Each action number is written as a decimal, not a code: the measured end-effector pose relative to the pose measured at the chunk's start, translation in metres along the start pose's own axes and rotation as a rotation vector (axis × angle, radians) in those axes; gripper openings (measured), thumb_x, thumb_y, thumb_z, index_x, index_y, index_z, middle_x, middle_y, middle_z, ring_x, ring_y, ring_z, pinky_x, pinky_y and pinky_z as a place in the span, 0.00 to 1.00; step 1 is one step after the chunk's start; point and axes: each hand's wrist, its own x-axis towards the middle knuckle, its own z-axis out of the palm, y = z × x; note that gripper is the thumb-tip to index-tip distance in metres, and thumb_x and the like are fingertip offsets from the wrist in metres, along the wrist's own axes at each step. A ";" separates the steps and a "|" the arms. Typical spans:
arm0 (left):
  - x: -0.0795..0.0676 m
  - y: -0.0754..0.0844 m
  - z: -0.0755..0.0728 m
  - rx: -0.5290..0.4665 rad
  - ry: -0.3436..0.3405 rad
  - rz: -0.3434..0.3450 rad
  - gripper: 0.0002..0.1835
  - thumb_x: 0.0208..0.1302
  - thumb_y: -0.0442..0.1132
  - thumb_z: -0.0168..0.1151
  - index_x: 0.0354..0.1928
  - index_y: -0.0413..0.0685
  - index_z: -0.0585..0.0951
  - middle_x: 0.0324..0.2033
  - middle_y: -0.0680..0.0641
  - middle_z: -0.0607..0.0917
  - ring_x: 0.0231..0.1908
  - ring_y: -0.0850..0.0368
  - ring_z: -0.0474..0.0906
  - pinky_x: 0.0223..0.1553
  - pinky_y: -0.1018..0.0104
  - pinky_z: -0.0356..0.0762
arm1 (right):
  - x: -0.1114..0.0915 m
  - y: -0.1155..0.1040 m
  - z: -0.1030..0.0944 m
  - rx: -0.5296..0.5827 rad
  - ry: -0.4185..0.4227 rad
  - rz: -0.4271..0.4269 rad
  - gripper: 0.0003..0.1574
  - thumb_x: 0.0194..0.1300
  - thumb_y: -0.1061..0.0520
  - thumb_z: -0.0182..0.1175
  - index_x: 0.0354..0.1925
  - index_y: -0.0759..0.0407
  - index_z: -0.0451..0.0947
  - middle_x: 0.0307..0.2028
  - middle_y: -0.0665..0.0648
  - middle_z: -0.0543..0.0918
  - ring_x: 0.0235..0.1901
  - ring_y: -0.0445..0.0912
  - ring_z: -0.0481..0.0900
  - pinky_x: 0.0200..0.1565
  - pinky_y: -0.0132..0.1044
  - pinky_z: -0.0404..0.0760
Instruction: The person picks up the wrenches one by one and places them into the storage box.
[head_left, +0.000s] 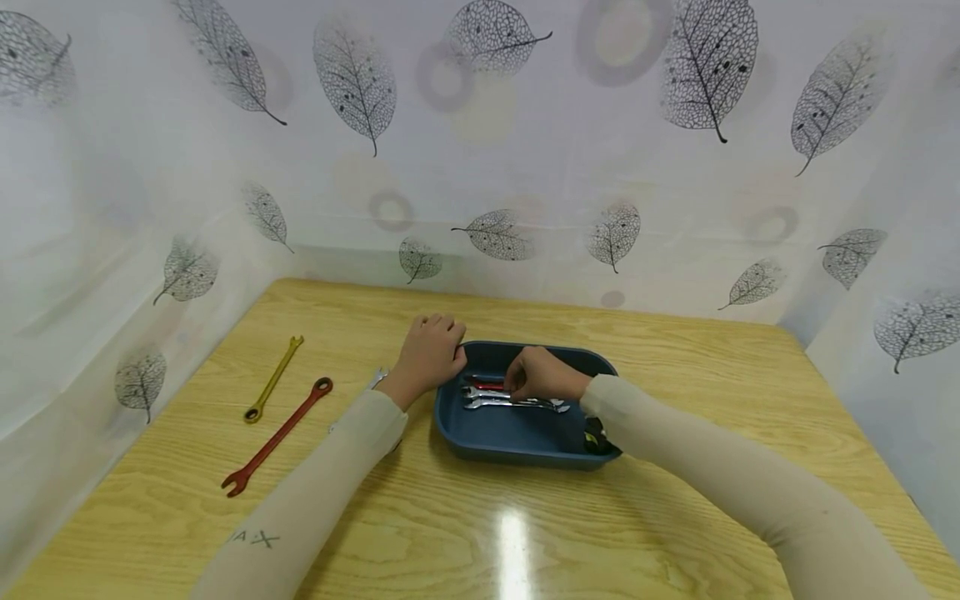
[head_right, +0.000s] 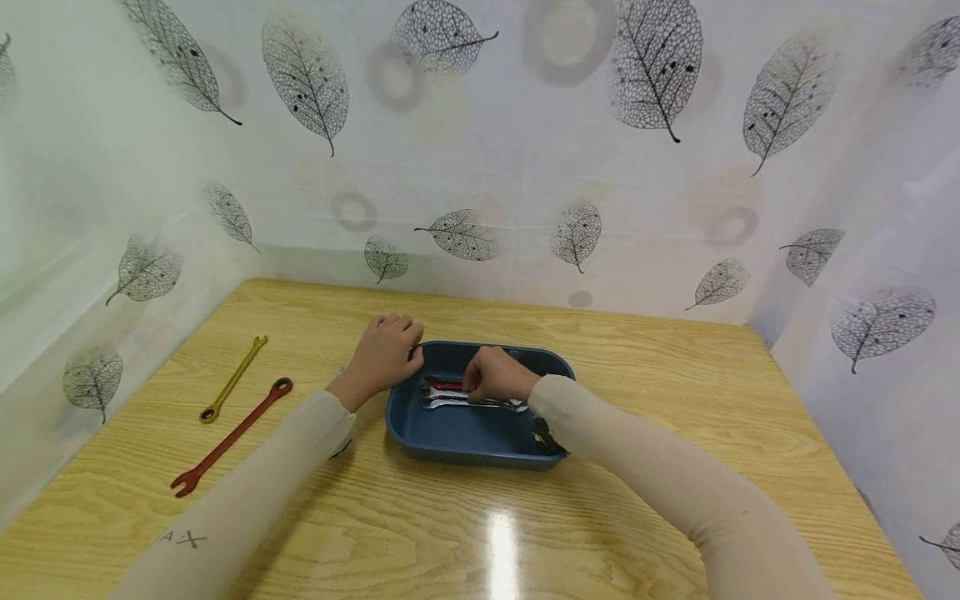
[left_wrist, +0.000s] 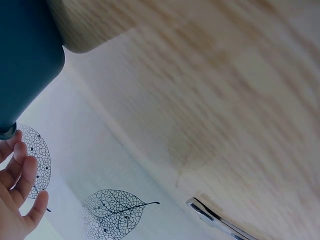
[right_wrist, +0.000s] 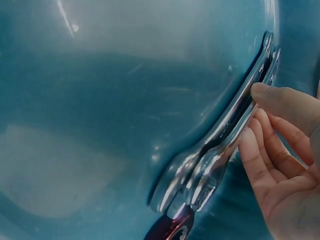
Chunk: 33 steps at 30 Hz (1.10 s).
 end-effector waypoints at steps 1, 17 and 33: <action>0.000 0.000 0.000 0.000 0.000 0.001 0.06 0.57 0.41 0.57 0.34 0.47 0.76 0.33 0.47 0.80 0.38 0.49 0.76 0.49 0.50 0.72 | 0.000 0.000 0.000 0.001 0.001 0.007 0.03 0.51 0.62 0.68 0.29 0.59 0.85 0.26 0.53 0.86 0.23 0.36 0.78 0.28 0.27 0.78; 0.001 0.001 -0.003 0.005 -0.001 -0.003 0.06 0.56 0.41 0.57 0.33 0.47 0.76 0.32 0.47 0.80 0.38 0.49 0.76 0.48 0.51 0.72 | -0.004 -0.004 -0.011 0.029 0.019 -0.001 0.07 0.53 0.62 0.66 0.34 0.62 0.85 0.31 0.56 0.87 0.27 0.39 0.82 0.32 0.30 0.80; 0.001 0.001 -0.001 0.008 -0.021 -0.016 0.07 0.57 0.42 0.57 0.35 0.47 0.77 0.33 0.47 0.80 0.39 0.49 0.76 0.49 0.51 0.71 | -0.012 -0.013 -0.028 0.016 0.018 -0.016 0.14 0.54 0.59 0.67 0.40 0.65 0.82 0.32 0.56 0.86 0.30 0.41 0.82 0.36 0.31 0.80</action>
